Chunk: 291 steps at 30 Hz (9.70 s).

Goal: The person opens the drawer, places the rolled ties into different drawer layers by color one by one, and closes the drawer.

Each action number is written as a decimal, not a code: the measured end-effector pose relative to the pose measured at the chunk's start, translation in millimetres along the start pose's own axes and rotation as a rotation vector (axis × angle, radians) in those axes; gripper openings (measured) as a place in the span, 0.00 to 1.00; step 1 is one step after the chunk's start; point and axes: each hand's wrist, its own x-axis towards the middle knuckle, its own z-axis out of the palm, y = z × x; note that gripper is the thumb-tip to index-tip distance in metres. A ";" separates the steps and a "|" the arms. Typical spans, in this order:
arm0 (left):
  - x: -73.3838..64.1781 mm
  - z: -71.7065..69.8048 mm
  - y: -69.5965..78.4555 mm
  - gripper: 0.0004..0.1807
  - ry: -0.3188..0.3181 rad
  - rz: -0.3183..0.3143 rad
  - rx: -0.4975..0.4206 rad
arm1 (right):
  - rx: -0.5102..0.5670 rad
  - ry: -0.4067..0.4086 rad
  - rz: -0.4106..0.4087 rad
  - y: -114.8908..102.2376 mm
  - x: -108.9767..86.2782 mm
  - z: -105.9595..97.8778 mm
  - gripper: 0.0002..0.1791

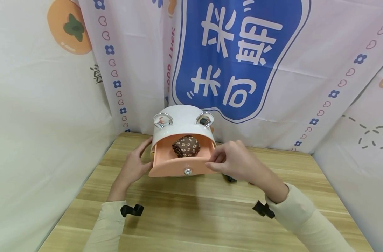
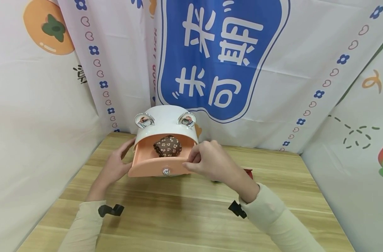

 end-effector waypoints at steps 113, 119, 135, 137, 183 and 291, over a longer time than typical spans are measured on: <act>-0.2 2.0 -16.4 0.49 -0.008 -0.014 0.009 | 0.581 0.157 0.047 -15.9 21.1 92.6 0.10; 0.0 2.2 -15.9 0.50 -0.003 0.010 -0.007 | 0.565 0.163 0.058 -13.5 26.2 92.9 0.10; -0.5 3.6 -15.8 0.45 0.013 -0.024 -0.028 | 0.518 0.194 0.046 1.6 46.3 100.3 0.12; -0.7 3.2 -15.7 0.45 0.015 -0.037 -0.023 | 0.514 0.203 0.046 8.8 51.1 105.4 0.12; -0.1 4.1 -10.4 0.48 0.024 -0.038 0.075 | 0.437 0.232 0.042 31.2 75.7 108.5 0.14; -3.8 -1.0 40.0 0.27 0.135 0.042 -0.059 | 0.002 0.412 0.209 35.7 62.7 161.0 0.29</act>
